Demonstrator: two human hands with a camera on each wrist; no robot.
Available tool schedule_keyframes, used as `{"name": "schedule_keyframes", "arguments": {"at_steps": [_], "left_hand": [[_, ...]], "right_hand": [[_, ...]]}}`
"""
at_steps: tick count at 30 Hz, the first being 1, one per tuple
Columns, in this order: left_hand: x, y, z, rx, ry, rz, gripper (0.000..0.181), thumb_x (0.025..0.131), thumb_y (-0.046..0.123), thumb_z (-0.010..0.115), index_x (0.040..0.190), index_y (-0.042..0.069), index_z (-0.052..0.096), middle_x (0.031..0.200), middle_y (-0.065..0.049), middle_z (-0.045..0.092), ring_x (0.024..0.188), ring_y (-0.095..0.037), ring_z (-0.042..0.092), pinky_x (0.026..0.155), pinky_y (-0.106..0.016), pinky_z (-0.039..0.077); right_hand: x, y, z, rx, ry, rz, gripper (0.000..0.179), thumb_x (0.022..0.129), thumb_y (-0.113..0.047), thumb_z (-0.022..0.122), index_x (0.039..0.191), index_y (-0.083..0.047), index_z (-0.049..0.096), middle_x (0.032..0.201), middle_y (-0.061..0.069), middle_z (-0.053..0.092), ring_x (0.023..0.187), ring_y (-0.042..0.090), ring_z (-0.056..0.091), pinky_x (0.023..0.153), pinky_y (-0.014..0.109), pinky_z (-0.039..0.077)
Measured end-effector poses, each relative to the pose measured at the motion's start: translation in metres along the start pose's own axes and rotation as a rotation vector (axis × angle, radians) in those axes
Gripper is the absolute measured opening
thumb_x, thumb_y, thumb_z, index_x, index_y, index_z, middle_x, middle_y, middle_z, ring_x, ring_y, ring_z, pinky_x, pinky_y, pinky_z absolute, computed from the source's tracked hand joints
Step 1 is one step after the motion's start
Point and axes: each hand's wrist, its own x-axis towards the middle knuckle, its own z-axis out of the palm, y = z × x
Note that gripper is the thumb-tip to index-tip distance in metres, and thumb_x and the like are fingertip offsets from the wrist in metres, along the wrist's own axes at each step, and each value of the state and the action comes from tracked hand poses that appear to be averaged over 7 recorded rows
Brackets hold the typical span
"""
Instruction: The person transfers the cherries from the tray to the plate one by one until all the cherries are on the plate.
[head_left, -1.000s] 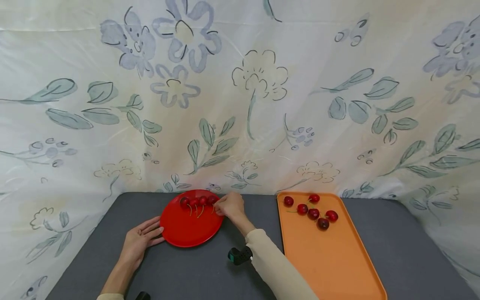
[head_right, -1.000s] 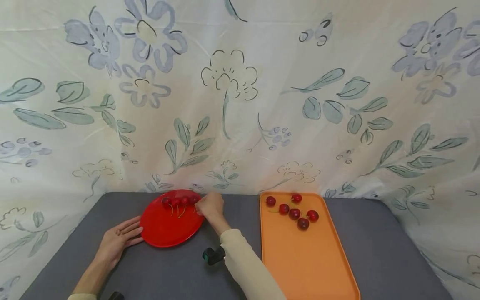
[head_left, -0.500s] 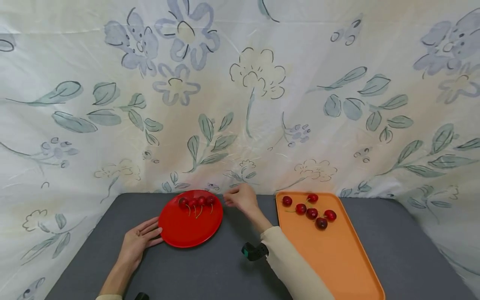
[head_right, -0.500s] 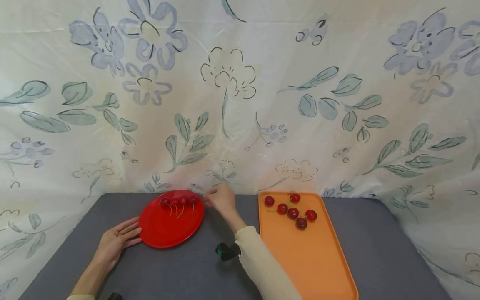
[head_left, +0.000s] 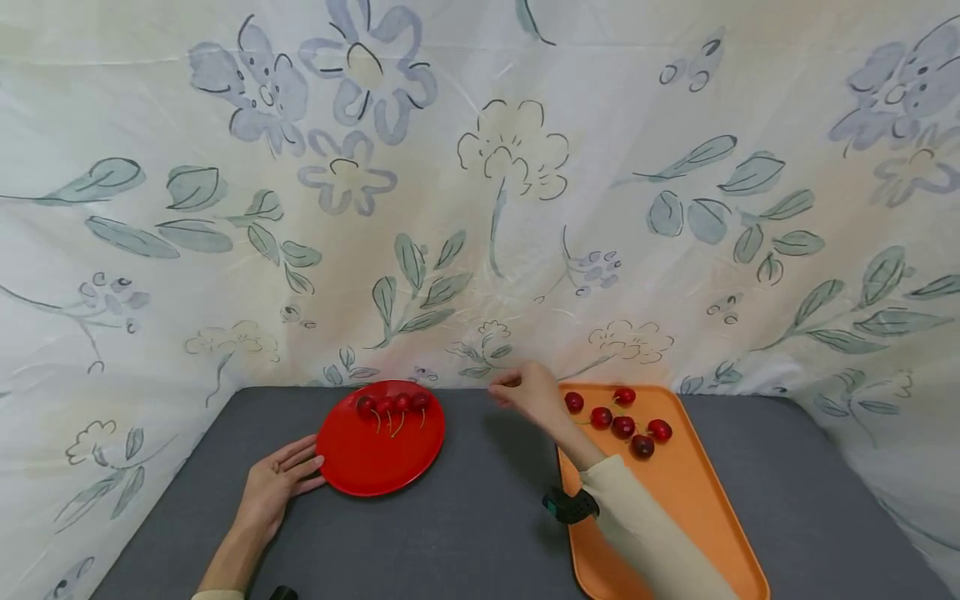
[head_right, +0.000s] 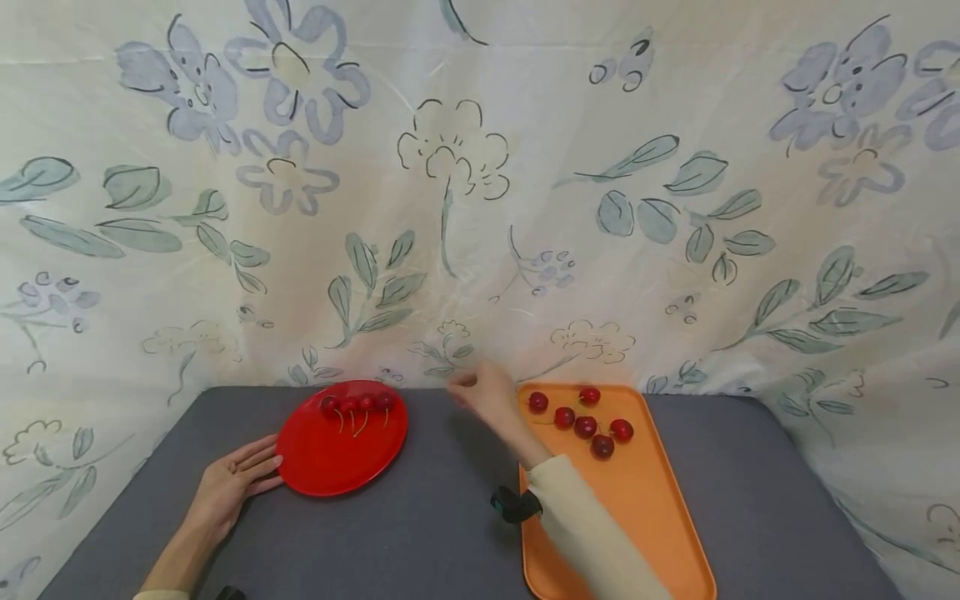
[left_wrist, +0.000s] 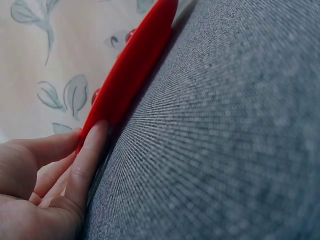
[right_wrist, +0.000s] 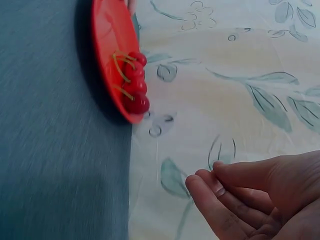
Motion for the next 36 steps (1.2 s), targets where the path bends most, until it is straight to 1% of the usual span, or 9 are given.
{"name": "schedule_keyframes", "arguments": {"at_steps": [6, 10, 12, 17, 20, 23, 26, 31, 36], "left_hand": [[0.0, 0.0, -0.001, -0.002, -0.001, -0.005, 0.059, 0.095, 0.006, 0.065, 0.147, -0.003, 0.039, 0.133, -0.01, 0.058, 0.097, -0.004, 0.067, 0.085, -0.035, 0.059], [-0.002, 0.0, -0.003, -0.004, 0.003, -0.009, 0.059, 0.095, 0.007, 0.064, 0.147, -0.003, 0.039, 0.13, -0.006, 0.059, 0.097, -0.004, 0.067, 0.085, -0.035, 0.059], [-0.003, 0.0, -0.003, -0.004, 0.003, -0.007, 0.059, 0.095, 0.007, 0.064, 0.147, -0.003, 0.038, 0.129, -0.005, 0.06, 0.097, -0.003, 0.067, 0.085, -0.035, 0.059], [-0.003, 0.001, 0.0, -0.007, -0.008, -0.009, 0.061, 0.095, 0.007, 0.065, 0.148, -0.004, 0.037, 0.13, -0.006, 0.06, 0.097, -0.003, 0.067, 0.085, -0.035, 0.059], [-0.002, 0.002, 0.001, -0.01, 0.006, -0.013, 0.06, 0.094, 0.006, 0.066, 0.147, -0.004, 0.039, 0.129, -0.007, 0.06, 0.096, -0.004, 0.067, 0.085, -0.035, 0.059], [-0.002, 0.003, 0.001, -0.006, 0.016, -0.017, 0.059, 0.094, 0.006, 0.065, 0.147, -0.004, 0.039, 0.129, -0.007, 0.06, 0.095, -0.004, 0.067, 0.084, -0.035, 0.06], [-0.001, 0.003, 0.001, -0.003, 0.018, -0.023, 0.059, 0.094, 0.006, 0.066, 0.147, -0.003, 0.039, 0.129, -0.006, 0.06, 0.095, -0.003, 0.067, 0.084, -0.035, 0.059], [-0.001, 0.002, 0.002, -0.001, 0.017, -0.026, 0.061, 0.093, 0.008, 0.067, 0.147, -0.003, 0.039, 0.129, -0.007, 0.06, 0.095, -0.004, 0.067, 0.084, -0.035, 0.06], [-0.001, 0.001, 0.001, 0.013, 0.006, -0.008, 0.062, 0.094, 0.008, 0.066, 0.148, -0.003, 0.038, 0.134, -0.011, 0.057, 0.095, -0.002, 0.067, 0.084, -0.034, 0.059]], "right_hand": [[-0.014, 0.019, -0.027, -0.041, -0.005, 0.003, 0.015, 0.089, -0.008, 0.071, 0.097, 0.004, 0.076, 0.081, 0.01, 0.073, 0.073, 0.029, 0.071, 0.067, 0.032, 0.062], [-0.024, 0.036, -0.041, -0.034, 0.015, 0.003, 0.016, 0.091, -0.01, 0.07, 0.096, 0.004, 0.076, 0.081, 0.011, 0.072, 0.074, 0.029, 0.071, 0.067, 0.032, 0.062], [-0.029, 0.045, -0.047, -0.031, 0.032, 0.014, 0.017, 0.091, -0.011, 0.07, 0.096, 0.003, 0.076, 0.082, 0.012, 0.072, 0.073, 0.029, 0.071, 0.067, 0.035, 0.063], [-0.045, 0.062, -0.067, -0.078, 0.084, 0.07, 0.02, 0.091, -0.015, 0.071, 0.095, 0.003, 0.077, 0.078, 0.012, 0.073, 0.071, 0.029, 0.072, 0.066, 0.04, 0.062], [-0.055, 0.069, -0.081, -0.142, 0.094, 0.095, 0.023, 0.092, -0.018, 0.07, 0.095, 0.004, 0.077, 0.076, 0.01, 0.073, 0.071, 0.027, 0.072, 0.063, 0.039, 0.062], [-0.061, 0.076, -0.094, -0.162, 0.103, 0.127, 0.024, 0.093, -0.018, 0.068, 0.098, 0.005, 0.076, 0.079, 0.013, 0.073, 0.072, 0.028, 0.072, 0.061, 0.038, 0.061], [-0.067, 0.082, -0.106, -0.185, 0.135, 0.18, 0.027, 0.094, -0.019, 0.068, 0.098, 0.006, 0.075, 0.078, 0.013, 0.073, 0.071, 0.027, 0.072, 0.06, 0.036, 0.061], [-0.077, 0.094, -0.125, -0.24, 0.193, 0.271, 0.034, 0.092, -0.028, 0.07, 0.091, 0.006, 0.076, 0.07, 0.01, 0.072, 0.065, 0.023, 0.071, 0.059, 0.036, 0.06], [-0.087, 0.107, -0.139, -0.288, 0.205, 0.341, 0.038, 0.092, -0.033, 0.069, 0.08, 0.003, 0.077, 0.067, 0.008, 0.071, 0.063, 0.022, 0.07, 0.056, 0.034, 0.058]]}}
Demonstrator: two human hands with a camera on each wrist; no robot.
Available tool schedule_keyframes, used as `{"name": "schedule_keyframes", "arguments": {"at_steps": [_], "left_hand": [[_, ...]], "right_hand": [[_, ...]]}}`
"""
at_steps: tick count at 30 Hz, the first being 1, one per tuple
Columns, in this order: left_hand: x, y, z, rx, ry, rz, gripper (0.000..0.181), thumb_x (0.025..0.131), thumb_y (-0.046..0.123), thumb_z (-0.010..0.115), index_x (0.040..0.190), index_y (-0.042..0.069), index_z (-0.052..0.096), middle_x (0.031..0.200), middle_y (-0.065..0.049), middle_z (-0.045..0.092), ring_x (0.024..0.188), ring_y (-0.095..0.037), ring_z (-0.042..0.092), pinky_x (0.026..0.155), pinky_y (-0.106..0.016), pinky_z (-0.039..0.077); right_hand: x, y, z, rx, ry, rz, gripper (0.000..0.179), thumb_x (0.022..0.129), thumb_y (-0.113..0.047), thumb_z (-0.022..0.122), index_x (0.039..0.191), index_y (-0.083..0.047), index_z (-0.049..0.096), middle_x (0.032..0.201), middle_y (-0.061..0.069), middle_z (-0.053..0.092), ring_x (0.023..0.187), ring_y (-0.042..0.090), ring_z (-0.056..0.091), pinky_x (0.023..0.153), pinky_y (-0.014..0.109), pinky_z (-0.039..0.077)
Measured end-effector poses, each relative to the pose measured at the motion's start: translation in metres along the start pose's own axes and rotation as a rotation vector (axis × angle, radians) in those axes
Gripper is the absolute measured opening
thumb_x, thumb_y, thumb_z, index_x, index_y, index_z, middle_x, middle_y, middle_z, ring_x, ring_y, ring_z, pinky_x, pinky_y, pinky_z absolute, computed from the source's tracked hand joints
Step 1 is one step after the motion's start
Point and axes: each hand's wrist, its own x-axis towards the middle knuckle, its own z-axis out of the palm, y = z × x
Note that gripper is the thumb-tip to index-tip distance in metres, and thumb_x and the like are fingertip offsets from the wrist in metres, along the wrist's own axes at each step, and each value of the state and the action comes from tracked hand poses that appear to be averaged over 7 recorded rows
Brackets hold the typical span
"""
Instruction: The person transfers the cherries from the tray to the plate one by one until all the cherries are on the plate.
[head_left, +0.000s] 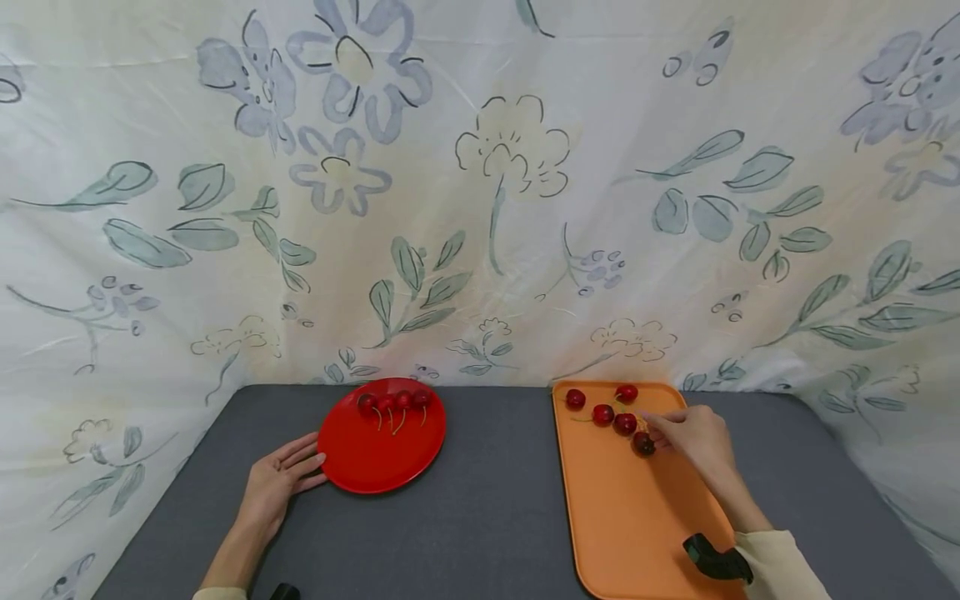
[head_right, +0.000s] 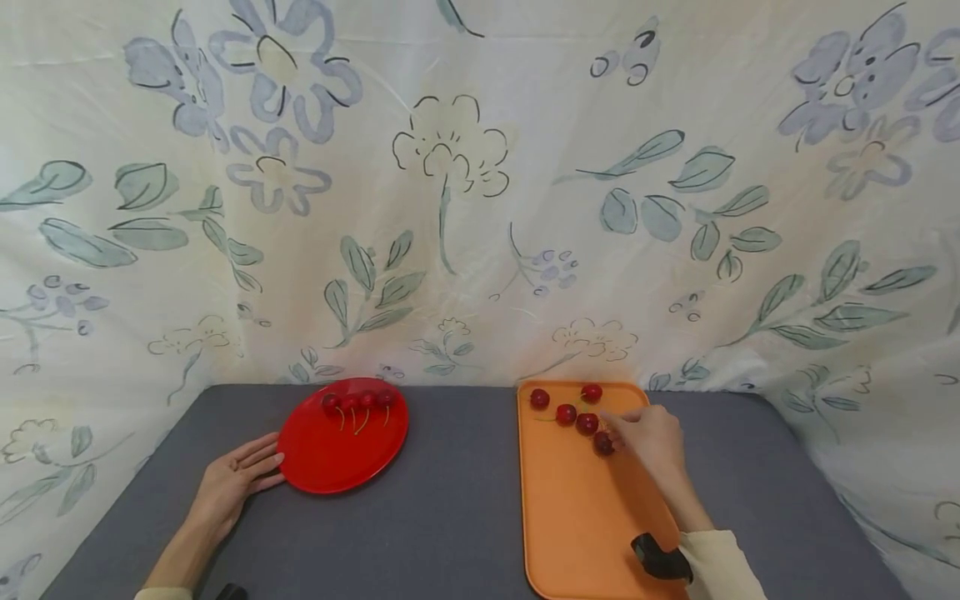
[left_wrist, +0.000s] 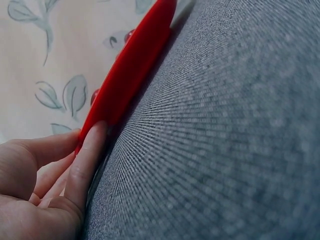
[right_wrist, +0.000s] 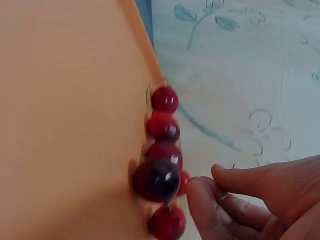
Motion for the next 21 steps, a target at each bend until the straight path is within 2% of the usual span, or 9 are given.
{"name": "schedule_keyframes", "arguments": {"at_steps": [6, 21], "left_hand": [[0.001, -0.001, 0.0, 0.002, 0.0, -0.004, 0.059, 0.095, 0.008, 0.064, 0.148, -0.002, 0.039, 0.134, -0.01, 0.057, 0.097, -0.002, 0.067, 0.085, -0.035, 0.059], [0.001, 0.0, 0.0, -0.009, -0.001, -0.004, 0.058, 0.095, 0.006, 0.064, 0.147, -0.002, 0.039, 0.131, -0.007, 0.059, 0.097, -0.003, 0.067, 0.086, -0.035, 0.059]], "right_hand": [[0.001, 0.014, -0.004, -0.116, -0.025, 0.025, 0.044, 0.092, -0.04, 0.067, 0.067, -0.005, 0.077, 0.06, 0.004, 0.068, 0.057, 0.018, 0.065, 0.049, 0.03, 0.045], [0.025, 0.028, 0.001, -0.14, -0.046, 0.079, 0.053, 0.089, -0.048, 0.069, 0.058, -0.005, 0.072, 0.054, 0.002, 0.065, 0.049, 0.014, 0.062, 0.052, 0.029, 0.045]]}}
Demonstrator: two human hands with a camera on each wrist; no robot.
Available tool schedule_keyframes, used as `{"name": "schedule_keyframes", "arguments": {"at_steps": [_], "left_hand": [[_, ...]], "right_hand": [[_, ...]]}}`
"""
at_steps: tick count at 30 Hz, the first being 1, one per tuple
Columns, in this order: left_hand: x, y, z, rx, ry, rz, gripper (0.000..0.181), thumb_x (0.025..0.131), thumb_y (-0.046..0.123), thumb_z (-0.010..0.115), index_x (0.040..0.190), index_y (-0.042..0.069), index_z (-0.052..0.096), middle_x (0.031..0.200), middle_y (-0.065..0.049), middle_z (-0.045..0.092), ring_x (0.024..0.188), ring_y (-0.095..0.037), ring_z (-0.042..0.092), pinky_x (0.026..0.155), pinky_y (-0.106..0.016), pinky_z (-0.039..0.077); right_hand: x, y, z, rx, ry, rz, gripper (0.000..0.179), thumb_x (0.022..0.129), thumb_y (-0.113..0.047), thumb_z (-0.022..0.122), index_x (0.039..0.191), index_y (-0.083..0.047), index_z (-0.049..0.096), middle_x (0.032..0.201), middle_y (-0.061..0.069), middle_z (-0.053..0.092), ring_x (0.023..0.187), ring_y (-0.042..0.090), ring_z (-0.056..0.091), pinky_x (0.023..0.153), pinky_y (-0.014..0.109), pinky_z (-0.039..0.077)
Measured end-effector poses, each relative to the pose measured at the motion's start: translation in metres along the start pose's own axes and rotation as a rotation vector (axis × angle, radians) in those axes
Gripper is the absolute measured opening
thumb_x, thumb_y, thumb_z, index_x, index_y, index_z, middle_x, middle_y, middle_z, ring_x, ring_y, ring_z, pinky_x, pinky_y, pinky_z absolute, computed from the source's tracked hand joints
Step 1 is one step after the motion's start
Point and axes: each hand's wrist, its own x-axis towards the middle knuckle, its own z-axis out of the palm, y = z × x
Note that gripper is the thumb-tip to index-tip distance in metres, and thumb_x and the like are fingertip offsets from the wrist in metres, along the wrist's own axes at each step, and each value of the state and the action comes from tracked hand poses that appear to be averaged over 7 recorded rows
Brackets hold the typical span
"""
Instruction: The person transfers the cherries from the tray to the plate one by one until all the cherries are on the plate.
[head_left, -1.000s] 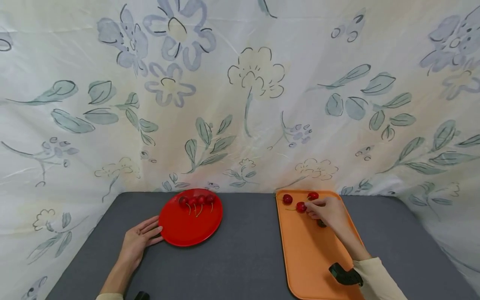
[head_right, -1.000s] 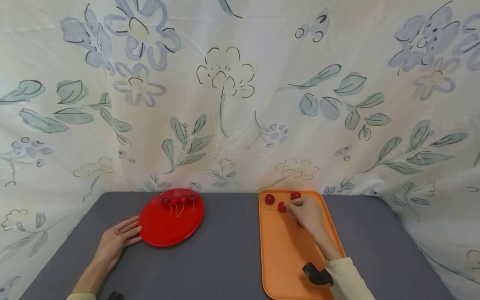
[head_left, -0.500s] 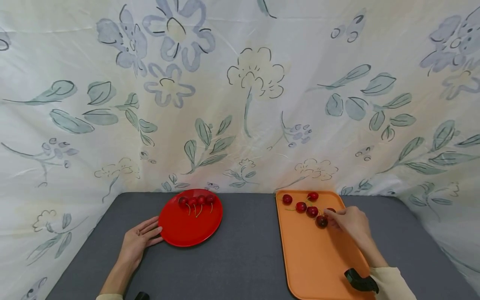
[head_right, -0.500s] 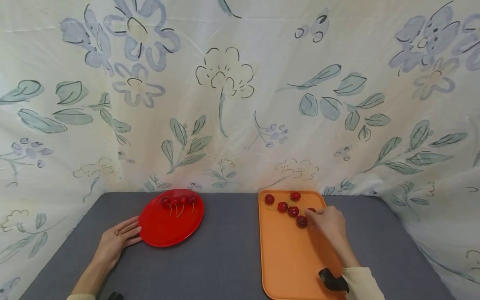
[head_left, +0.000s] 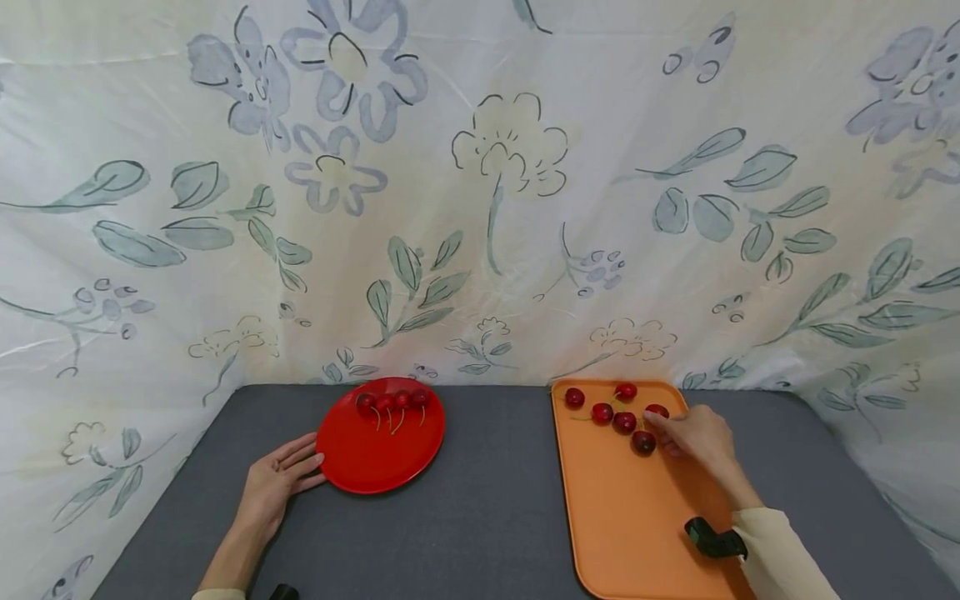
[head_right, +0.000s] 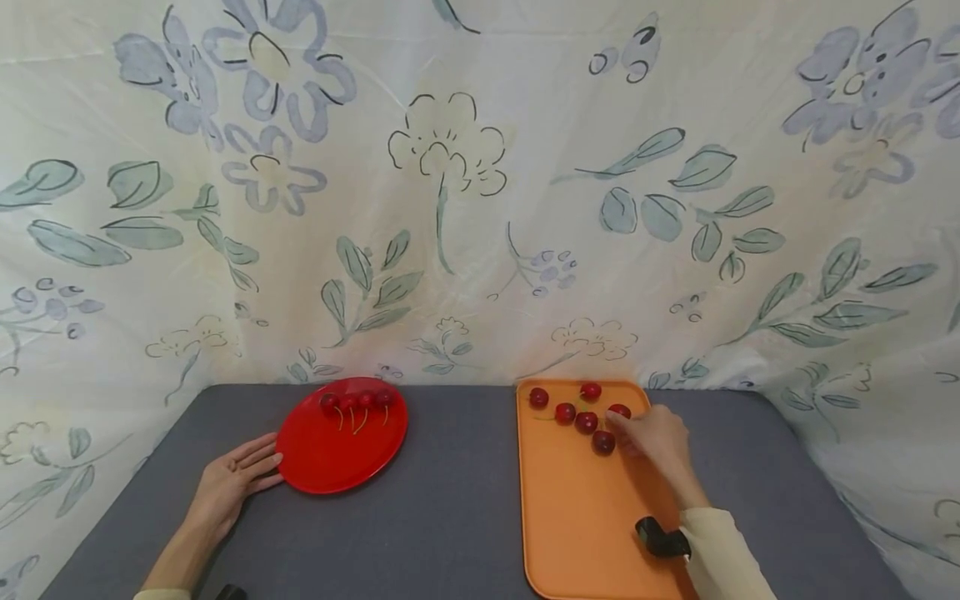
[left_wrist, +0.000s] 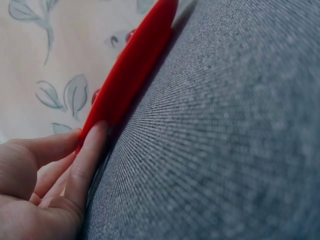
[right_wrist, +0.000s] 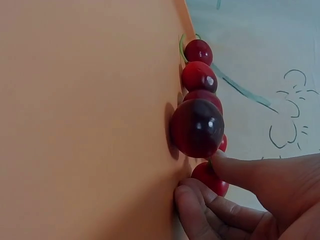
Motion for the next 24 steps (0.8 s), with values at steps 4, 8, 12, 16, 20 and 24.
{"name": "schedule_keyframes", "arguments": {"at_steps": [4, 8, 12, 16, 20, 24], "left_hand": [[-0.001, 0.001, 0.0, -0.003, -0.002, -0.004, 0.059, 0.095, 0.006, 0.064, 0.148, -0.003, 0.038, 0.132, -0.007, 0.058, 0.097, -0.003, 0.067, 0.086, -0.035, 0.059], [0.0, 0.002, 0.0, -0.001, -0.003, -0.005, 0.059, 0.095, 0.007, 0.064, 0.148, -0.003, 0.038, 0.133, -0.008, 0.057, 0.097, -0.002, 0.066, 0.086, -0.035, 0.059], [0.001, 0.002, -0.001, 0.007, 0.002, -0.003, 0.059, 0.096, 0.007, 0.064, 0.148, -0.002, 0.038, 0.135, -0.01, 0.056, 0.097, -0.002, 0.067, 0.085, -0.035, 0.059], [0.001, 0.001, -0.001, 0.009, 0.0, -0.001, 0.059, 0.096, 0.008, 0.064, 0.148, -0.002, 0.038, 0.138, -0.013, 0.054, 0.097, -0.003, 0.067, 0.086, -0.035, 0.059], [0.002, 0.0, -0.001, 0.01, -0.004, 0.01, 0.058, 0.096, 0.007, 0.064, 0.148, -0.002, 0.039, 0.138, -0.013, 0.054, 0.098, -0.003, 0.067, 0.086, -0.035, 0.059], [0.002, -0.001, -0.001, 0.007, -0.004, 0.019, 0.057, 0.096, 0.006, 0.063, 0.147, -0.002, 0.039, 0.134, -0.009, 0.057, 0.098, -0.003, 0.067, 0.086, -0.035, 0.059]], "right_hand": [[0.003, -0.003, 0.002, 0.021, -0.004, 0.001, 0.054, 0.088, -0.049, 0.069, 0.062, -0.003, 0.074, 0.057, 0.005, 0.067, 0.05, 0.015, 0.064, 0.052, 0.028, 0.05], [0.001, -0.006, 0.003, 0.029, -0.031, -0.02, 0.055, 0.088, -0.05, 0.07, 0.059, -0.003, 0.072, 0.055, 0.004, 0.066, 0.05, 0.016, 0.065, 0.052, 0.028, 0.051], [-0.001, -0.008, 0.006, 0.062, -0.073, -0.046, 0.052, 0.087, -0.045, 0.072, 0.056, -0.003, 0.068, 0.053, 0.005, 0.064, 0.051, 0.017, 0.065, 0.052, 0.028, 0.051], [-0.002, -0.009, 0.006, 0.085, -0.102, -0.068, 0.041, 0.088, -0.036, 0.073, 0.067, -0.001, 0.073, 0.057, 0.004, 0.066, 0.054, 0.016, 0.064, 0.053, 0.027, 0.054], [-0.004, -0.011, 0.005, 0.093, -0.115, -0.065, 0.035, 0.087, -0.032, 0.074, 0.075, 0.001, 0.076, 0.061, 0.004, 0.067, 0.057, 0.015, 0.063, 0.053, 0.027, 0.056], [-0.007, -0.013, 0.002, 0.108, -0.107, -0.072, 0.032, 0.086, -0.03, 0.076, 0.074, 0.0, 0.076, 0.061, 0.003, 0.067, 0.057, 0.016, 0.062, 0.053, 0.028, 0.054]]}}
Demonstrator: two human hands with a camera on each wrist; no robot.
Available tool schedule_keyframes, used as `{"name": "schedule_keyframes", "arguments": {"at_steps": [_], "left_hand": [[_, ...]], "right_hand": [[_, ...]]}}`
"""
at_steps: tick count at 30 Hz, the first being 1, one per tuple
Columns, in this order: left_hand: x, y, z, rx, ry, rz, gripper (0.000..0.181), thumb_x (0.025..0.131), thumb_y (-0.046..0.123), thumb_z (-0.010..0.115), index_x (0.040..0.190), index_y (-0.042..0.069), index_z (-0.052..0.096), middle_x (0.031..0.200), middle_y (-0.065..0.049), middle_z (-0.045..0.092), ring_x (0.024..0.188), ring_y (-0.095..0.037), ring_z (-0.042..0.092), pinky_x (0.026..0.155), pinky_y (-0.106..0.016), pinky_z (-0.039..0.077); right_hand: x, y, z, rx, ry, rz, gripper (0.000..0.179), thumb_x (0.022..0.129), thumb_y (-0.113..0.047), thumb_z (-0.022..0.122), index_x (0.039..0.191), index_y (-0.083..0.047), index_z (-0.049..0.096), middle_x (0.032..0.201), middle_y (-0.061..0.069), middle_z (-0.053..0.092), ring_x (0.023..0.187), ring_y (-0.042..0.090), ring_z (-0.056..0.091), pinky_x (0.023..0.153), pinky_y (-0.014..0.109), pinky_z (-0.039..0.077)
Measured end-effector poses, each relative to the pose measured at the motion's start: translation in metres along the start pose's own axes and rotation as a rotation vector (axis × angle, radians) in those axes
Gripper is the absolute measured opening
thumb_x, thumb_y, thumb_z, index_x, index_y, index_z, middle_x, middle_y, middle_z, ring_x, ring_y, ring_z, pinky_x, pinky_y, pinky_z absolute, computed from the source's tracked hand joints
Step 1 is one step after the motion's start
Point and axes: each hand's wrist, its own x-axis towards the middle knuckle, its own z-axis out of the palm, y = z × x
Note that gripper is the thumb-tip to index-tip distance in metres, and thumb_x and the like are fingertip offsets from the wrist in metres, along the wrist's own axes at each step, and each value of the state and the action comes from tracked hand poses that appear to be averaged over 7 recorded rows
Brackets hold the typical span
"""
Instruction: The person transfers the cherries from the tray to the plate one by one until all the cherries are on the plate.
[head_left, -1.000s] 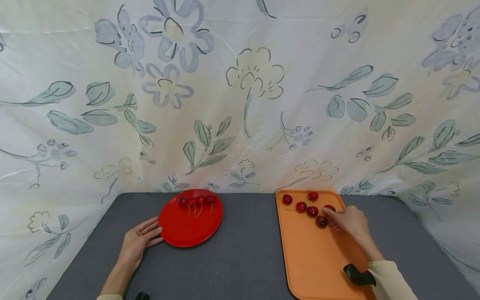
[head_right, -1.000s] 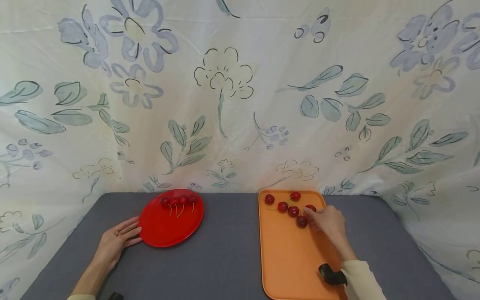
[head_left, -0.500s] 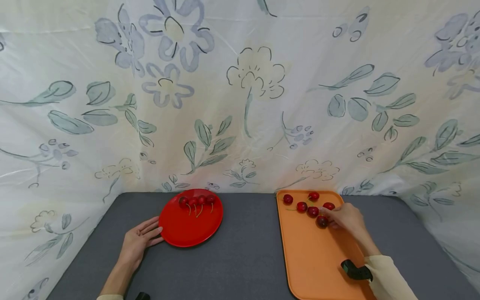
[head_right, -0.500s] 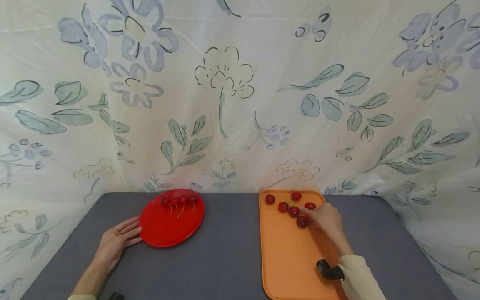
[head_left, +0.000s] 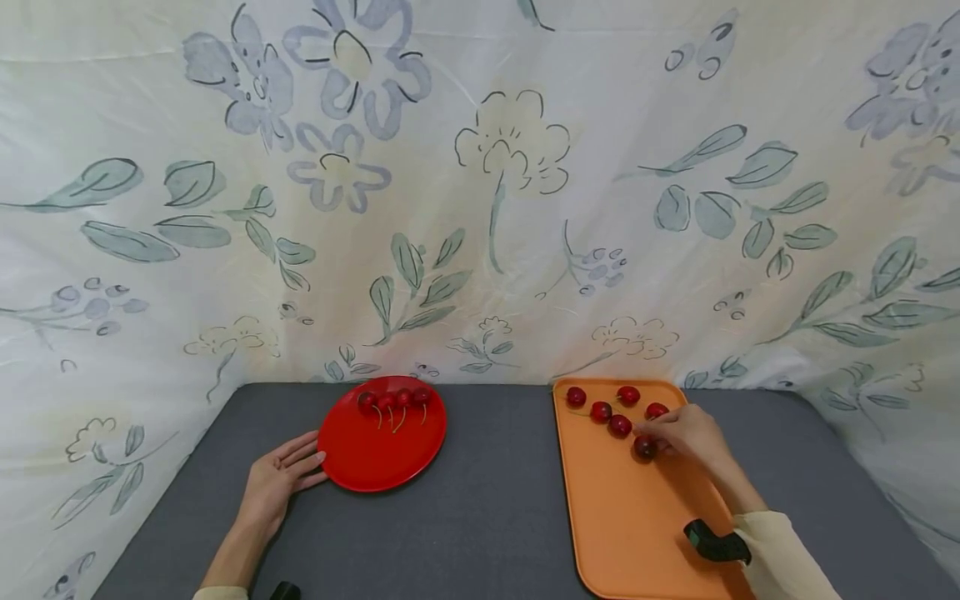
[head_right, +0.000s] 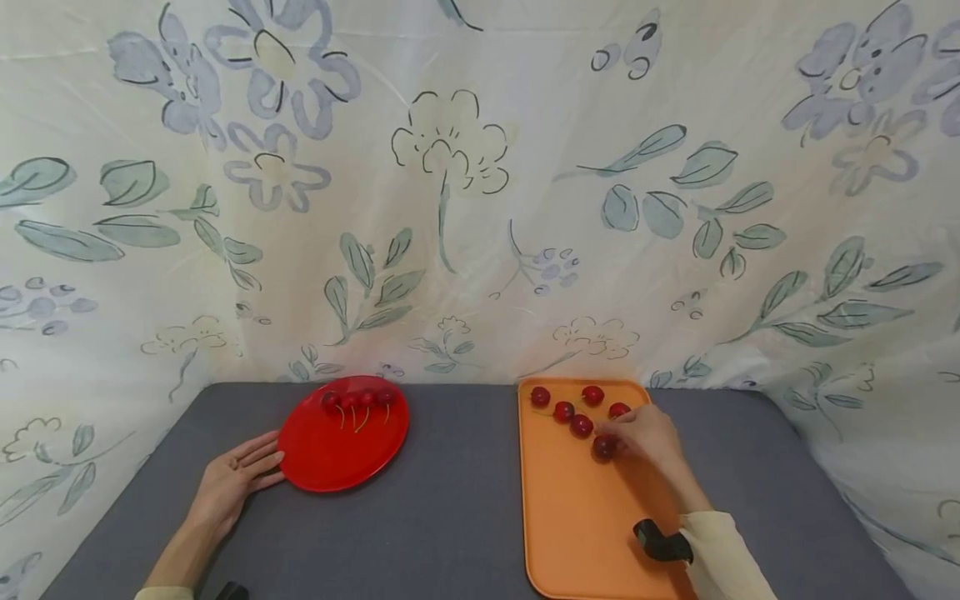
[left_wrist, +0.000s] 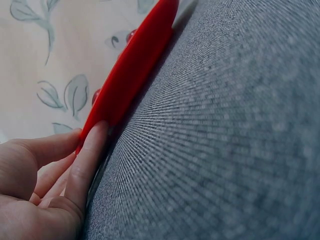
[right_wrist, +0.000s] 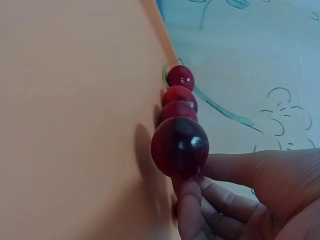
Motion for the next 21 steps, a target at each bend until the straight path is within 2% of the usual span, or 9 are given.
{"name": "schedule_keyframes", "arguments": {"at_steps": [3, 8, 11, 15, 21], "left_hand": [[-0.001, 0.0, 0.0, 0.001, 0.003, -0.003, 0.057, 0.096, 0.007, 0.063, 0.148, -0.002, 0.039, 0.133, -0.007, 0.058, 0.097, -0.002, 0.067, 0.085, -0.035, 0.059], [-0.002, 0.001, 0.001, -0.001, 0.0, 0.001, 0.059, 0.096, 0.007, 0.064, 0.148, -0.003, 0.038, 0.139, -0.014, 0.053, 0.097, -0.002, 0.066, 0.085, -0.035, 0.059], [-0.002, 0.001, 0.001, -0.001, 0.002, 0.0, 0.059, 0.096, 0.007, 0.064, 0.148, -0.003, 0.038, 0.139, -0.015, 0.053, 0.097, -0.001, 0.066, 0.085, -0.035, 0.059], [-0.002, 0.001, 0.001, 0.003, 0.007, 0.0, 0.06, 0.095, 0.008, 0.064, 0.148, -0.003, 0.038, 0.136, -0.012, 0.056, 0.096, -0.001, 0.067, 0.084, -0.034, 0.059], [-0.002, 0.001, 0.001, 0.006, 0.004, 0.007, 0.06, 0.095, 0.008, 0.065, 0.147, -0.004, 0.038, 0.137, -0.014, 0.055, 0.096, -0.002, 0.067, 0.084, -0.035, 0.059]], "right_hand": [[-0.002, -0.001, -0.003, 0.004, -0.003, -0.022, 0.028, 0.087, -0.027, 0.075, 0.077, 0.0, 0.077, 0.062, 0.003, 0.067, 0.058, 0.016, 0.062, 0.052, 0.028, 0.053], [-0.003, -0.001, -0.007, 0.026, -0.024, -0.042, 0.027, 0.09, -0.022, 0.072, 0.087, 0.004, 0.077, 0.069, 0.004, 0.07, 0.06, 0.017, 0.063, 0.054, 0.028, 0.055], [-0.005, -0.003, -0.01, 0.044, -0.036, -0.058, 0.027, 0.091, -0.02, 0.071, 0.09, 0.007, 0.075, 0.073, 0.007, 0.072, 0.062, 0.019, 0.065, 0.056, 0.03, 0.057], [-0.009, -0.008, -0.013, 0.091, -0.054, -0.077, 0.027, 0.091, -0.017, 0.07, 0.093, 0.01, 0.074, 0.077, 0.01, 0.073, 0.064, 0.022, 0.068, 0.059, 0.034, 0.061], [-0.014, -0.021, -0.015, 0.159, -0.067, -0.084, 0.027, 0.092, -0.012, 0.069, 0.097, 0.014, 0.07, 0.077, 0.013, 0.072, 0.068, 0.028, 0.07, 0.063, 0.037, 0.063]]}}
